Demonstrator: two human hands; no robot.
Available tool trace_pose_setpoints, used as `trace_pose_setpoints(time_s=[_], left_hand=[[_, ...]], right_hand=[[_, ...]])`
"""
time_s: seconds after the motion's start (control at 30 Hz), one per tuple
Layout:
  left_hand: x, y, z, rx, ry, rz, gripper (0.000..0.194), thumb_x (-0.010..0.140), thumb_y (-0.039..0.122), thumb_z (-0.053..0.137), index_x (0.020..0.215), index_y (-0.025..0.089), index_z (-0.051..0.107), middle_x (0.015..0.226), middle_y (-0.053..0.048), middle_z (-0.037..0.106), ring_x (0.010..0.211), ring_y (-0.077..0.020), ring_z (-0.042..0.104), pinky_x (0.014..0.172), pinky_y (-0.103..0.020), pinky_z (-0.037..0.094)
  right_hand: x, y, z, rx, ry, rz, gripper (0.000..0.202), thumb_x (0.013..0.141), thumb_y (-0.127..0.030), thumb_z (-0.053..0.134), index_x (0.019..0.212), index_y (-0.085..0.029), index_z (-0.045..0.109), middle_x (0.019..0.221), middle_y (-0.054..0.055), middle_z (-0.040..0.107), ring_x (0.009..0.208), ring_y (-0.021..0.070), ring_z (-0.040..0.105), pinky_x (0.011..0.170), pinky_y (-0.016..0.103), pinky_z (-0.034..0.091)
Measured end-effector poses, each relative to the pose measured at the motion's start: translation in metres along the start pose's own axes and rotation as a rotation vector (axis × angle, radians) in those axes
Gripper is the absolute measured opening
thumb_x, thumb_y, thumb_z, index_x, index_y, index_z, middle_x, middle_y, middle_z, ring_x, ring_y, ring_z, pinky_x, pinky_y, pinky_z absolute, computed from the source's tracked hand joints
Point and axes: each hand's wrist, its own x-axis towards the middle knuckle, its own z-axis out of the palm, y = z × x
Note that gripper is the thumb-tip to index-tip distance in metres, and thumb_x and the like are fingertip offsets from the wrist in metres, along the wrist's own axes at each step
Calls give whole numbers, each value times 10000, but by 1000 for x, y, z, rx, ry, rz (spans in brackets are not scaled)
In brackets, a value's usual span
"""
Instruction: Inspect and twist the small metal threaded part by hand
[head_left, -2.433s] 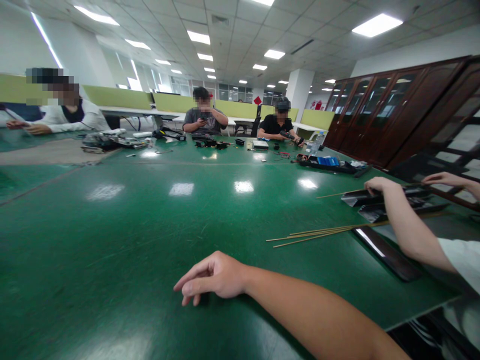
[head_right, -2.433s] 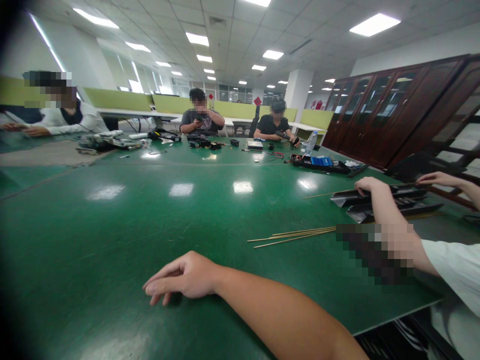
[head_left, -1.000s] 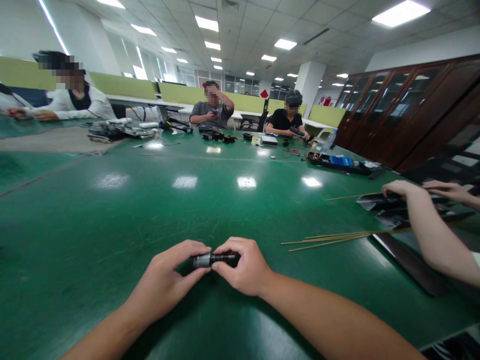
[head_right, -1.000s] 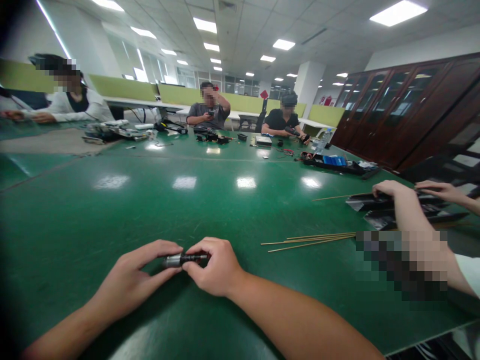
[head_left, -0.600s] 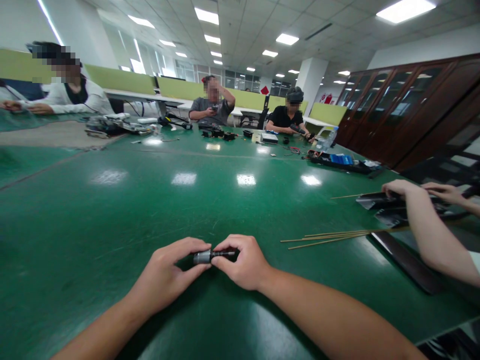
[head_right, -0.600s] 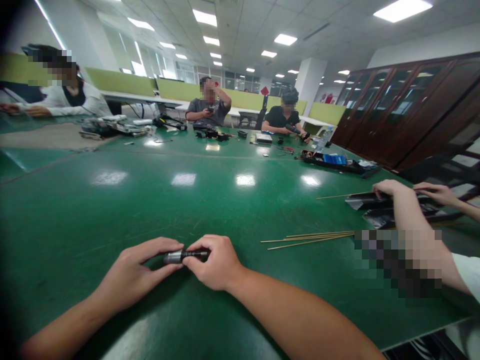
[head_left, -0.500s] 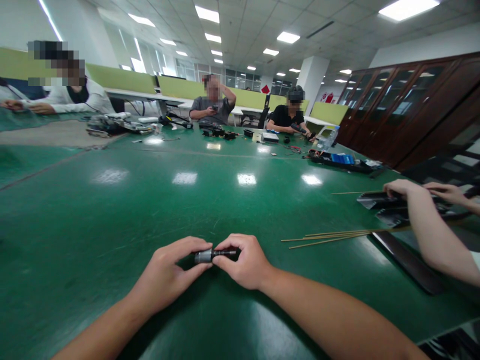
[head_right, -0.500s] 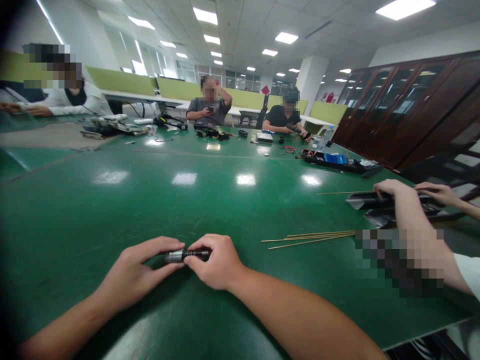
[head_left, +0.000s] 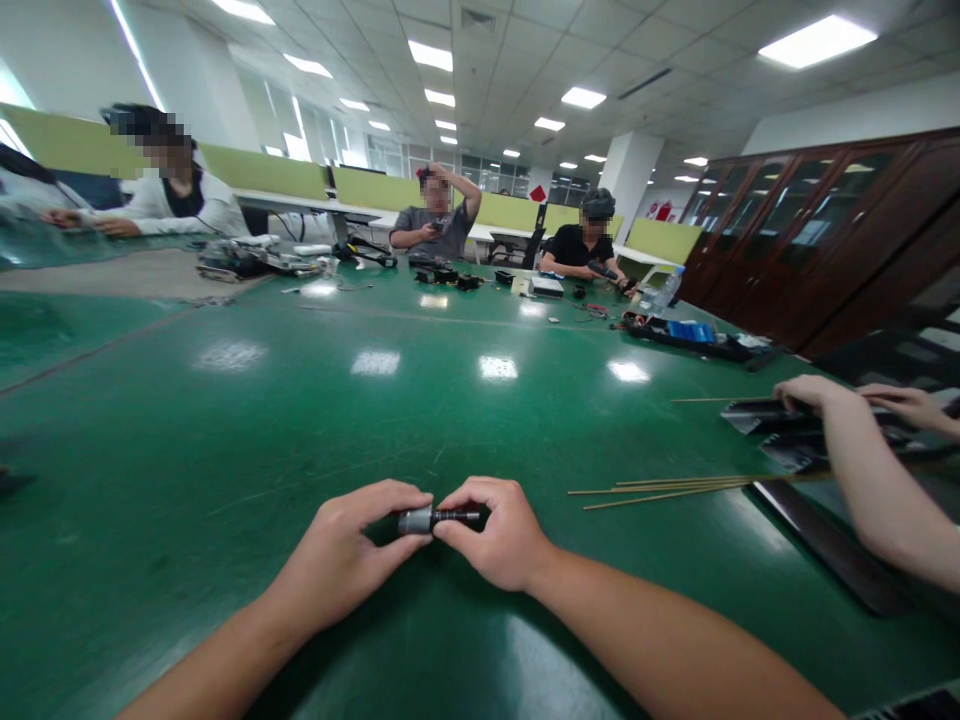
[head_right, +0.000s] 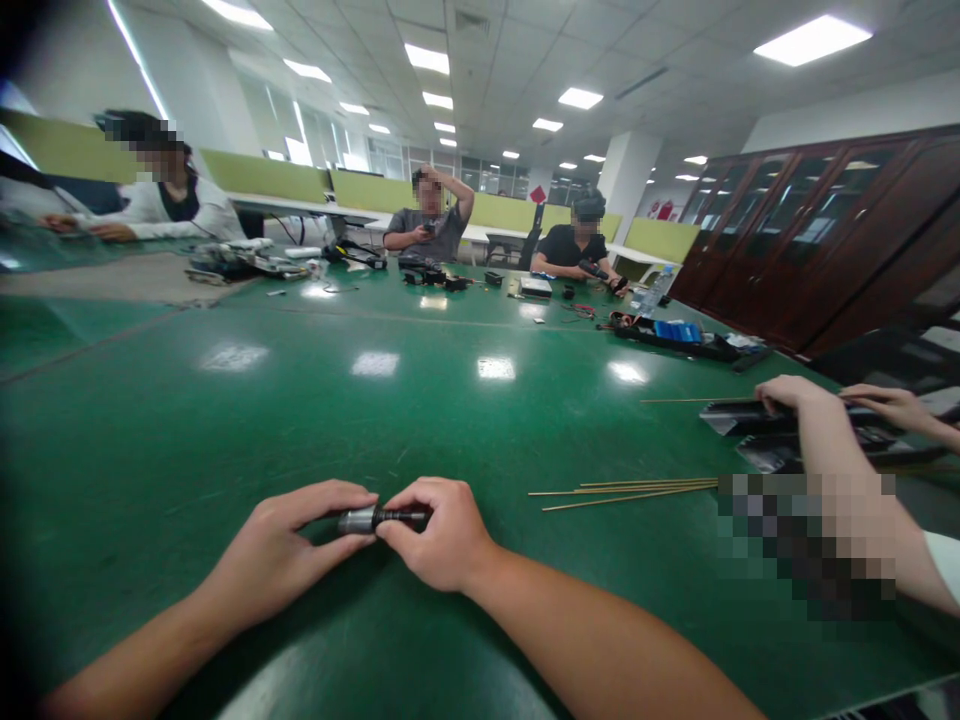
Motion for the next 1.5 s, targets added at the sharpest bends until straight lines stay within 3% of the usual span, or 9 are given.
trace_pose_setpoints(time_s=[0.8, 1.5], left_hand=[[1, 4, -1, 12, 36, -11, 262, 848, 307, 724, 1103, 317, 662, 1078, 37, 707, 992, -126, 671, 897, -238, 529], [1, 7, -5, 59, 55, 47, 289, 835, 311, 741, 1113, 320, 665, 1078, 32, 714, 985, -132, 681, 895, -243, 543]], right_hand=[[-1, 0, 2, 15, 48, -31, 159, 748, -244, 779, 881, -175, 729, 804, 16, 700, 726, 154, 636, 674, 254, 461], [-4, -3, 0, 32, 87, -16, 95, 777, -248, 760, 828, -176, 726, 756, 11, 684, 689, 148, 619, 657, 255, 453]])
